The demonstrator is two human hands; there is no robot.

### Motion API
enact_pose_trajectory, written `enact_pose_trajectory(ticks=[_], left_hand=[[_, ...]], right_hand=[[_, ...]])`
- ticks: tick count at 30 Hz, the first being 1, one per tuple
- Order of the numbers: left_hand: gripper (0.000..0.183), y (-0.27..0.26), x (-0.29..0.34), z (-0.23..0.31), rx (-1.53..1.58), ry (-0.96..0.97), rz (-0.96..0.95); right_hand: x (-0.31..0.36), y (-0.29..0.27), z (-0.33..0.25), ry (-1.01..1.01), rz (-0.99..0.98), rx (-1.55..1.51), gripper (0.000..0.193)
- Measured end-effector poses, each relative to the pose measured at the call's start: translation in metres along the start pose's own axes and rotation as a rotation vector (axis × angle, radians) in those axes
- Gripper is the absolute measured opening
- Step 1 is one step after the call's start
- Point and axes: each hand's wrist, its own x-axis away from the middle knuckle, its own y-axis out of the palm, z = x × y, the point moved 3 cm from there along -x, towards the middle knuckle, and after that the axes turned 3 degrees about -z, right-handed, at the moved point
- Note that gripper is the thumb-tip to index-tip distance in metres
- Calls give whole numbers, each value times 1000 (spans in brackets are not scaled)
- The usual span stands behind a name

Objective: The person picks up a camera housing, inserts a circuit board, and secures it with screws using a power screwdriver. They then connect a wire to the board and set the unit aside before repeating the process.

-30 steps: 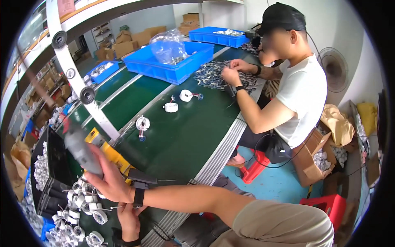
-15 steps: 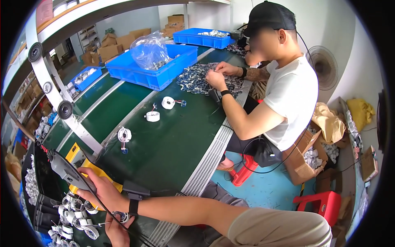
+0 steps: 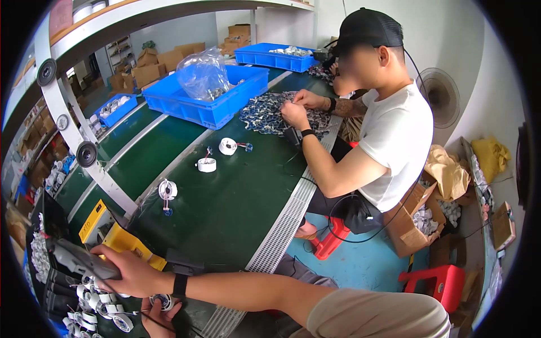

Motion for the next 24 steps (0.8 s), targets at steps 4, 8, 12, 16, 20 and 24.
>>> enact_pose_trajectory(ticks=[4, 8, 12, 16, 20, 24], left_hand=[[19, 0, -4, -2, 14, 0, -21], [17, -6, -2, -2, -18, -15, 94], [25, -4, -5, -4, -27, 44, 25], [29, -1, -8, -4, 14, 15, 50], [28, -3, -11, -7, -15, 24, 79], [29, -12, -11, -9, 51, 27, 79]], right_hand=[[-1, 13, -3, -67, -86, -12, 49], [6, 11, -2, -40, -25, 22, 52], [5, 5, 1, -7, 56, 32, 54], [6, 5, 3, -14, 72, 59, 57], [11, 3, 2, 21, 66, 43, 58], [11, 6, 0, 54, 69, 52, 58]])
